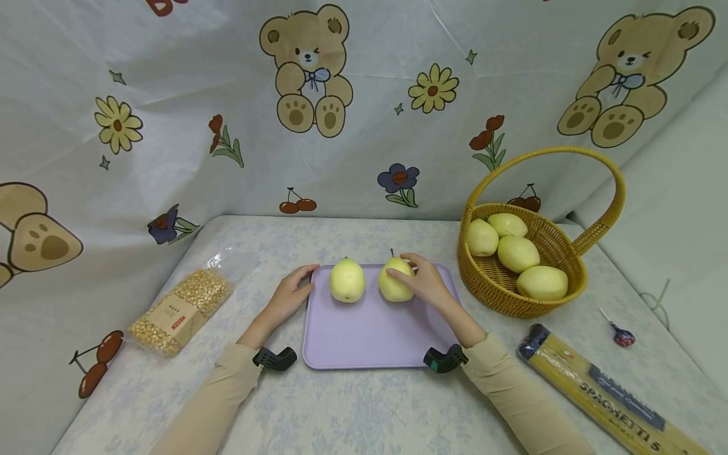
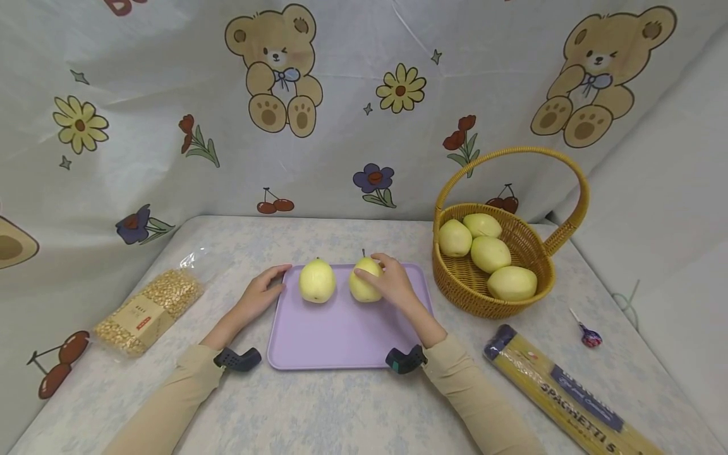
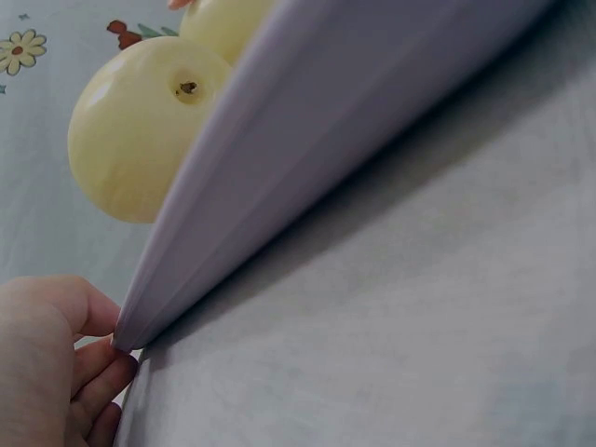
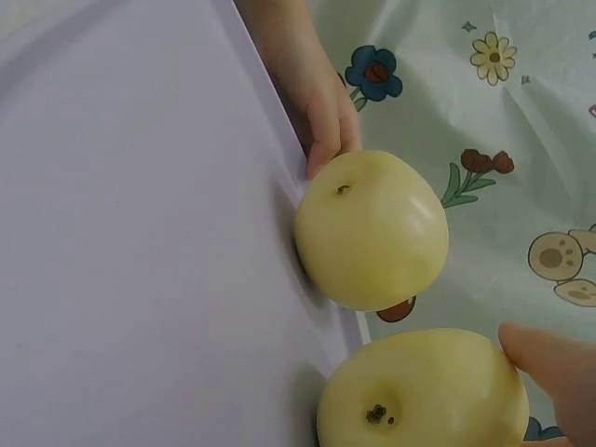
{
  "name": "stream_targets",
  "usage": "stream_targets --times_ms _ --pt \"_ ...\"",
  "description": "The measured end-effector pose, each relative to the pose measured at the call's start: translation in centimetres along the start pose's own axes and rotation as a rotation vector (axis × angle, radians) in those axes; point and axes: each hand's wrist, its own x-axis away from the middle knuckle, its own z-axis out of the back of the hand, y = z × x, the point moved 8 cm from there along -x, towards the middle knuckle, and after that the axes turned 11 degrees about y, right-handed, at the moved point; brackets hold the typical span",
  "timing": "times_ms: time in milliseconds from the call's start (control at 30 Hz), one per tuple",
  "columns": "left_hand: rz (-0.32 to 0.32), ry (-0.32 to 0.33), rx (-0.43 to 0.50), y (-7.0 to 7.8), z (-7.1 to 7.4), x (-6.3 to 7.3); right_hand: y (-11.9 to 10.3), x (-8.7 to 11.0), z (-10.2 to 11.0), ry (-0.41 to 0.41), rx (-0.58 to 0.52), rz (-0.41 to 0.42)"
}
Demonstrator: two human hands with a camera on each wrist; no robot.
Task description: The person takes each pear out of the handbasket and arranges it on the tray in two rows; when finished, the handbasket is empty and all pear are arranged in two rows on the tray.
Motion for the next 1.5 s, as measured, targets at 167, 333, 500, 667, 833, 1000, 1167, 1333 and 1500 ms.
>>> stream_targets --times_ms 167,333,500,667,833,1000,1167,1333,1500 --pt "0.003 0.000 0.002 0.0 0.0 0.0 -0.1 0.0 -0.2 0.017 -0.015 0.015" --pt "0.006 0.001 0.004 0.0 0.0 0.0 0.0 -0.1 -0.5 0.028 -0.021 0.022" --pt "0.002 0.000 0.001 0.0 0.0 0.0 0.0 -0.1 -0.5 0.029 -0.016 0.017" --pt "-0.005 -0.001 0.006 -0.1 0.0 -0.1 0.0 -0.1 -0.3 0.022 -0.009 0.023" --pt "-0.002 -0.003 0.015 -0.1 -0.1 0.0 -0.1 -0.1 0.2 0.009 -0.008 0.009" --pt "-0.003 -0.001 0.006 -0.2 -0.1 0.0 -0.1 -0.1 1.4 0.014 -0.039 0.005" --pt "-0.006 0.000 0.000 -0.1 -0.2 0.0 -0.1 0.1 3.8 0.020 -0.086 0.023" --pt "-0.013 0.004 0.001 0.0 -0.1 0.0 0.5 0.4 7.4 0.084 -0.113 0.034" --pt "-0.006 0.004 0.000 -0.1 0.0 0.0 2.0 0.4 10.8 0.154 -0.119 0.039"
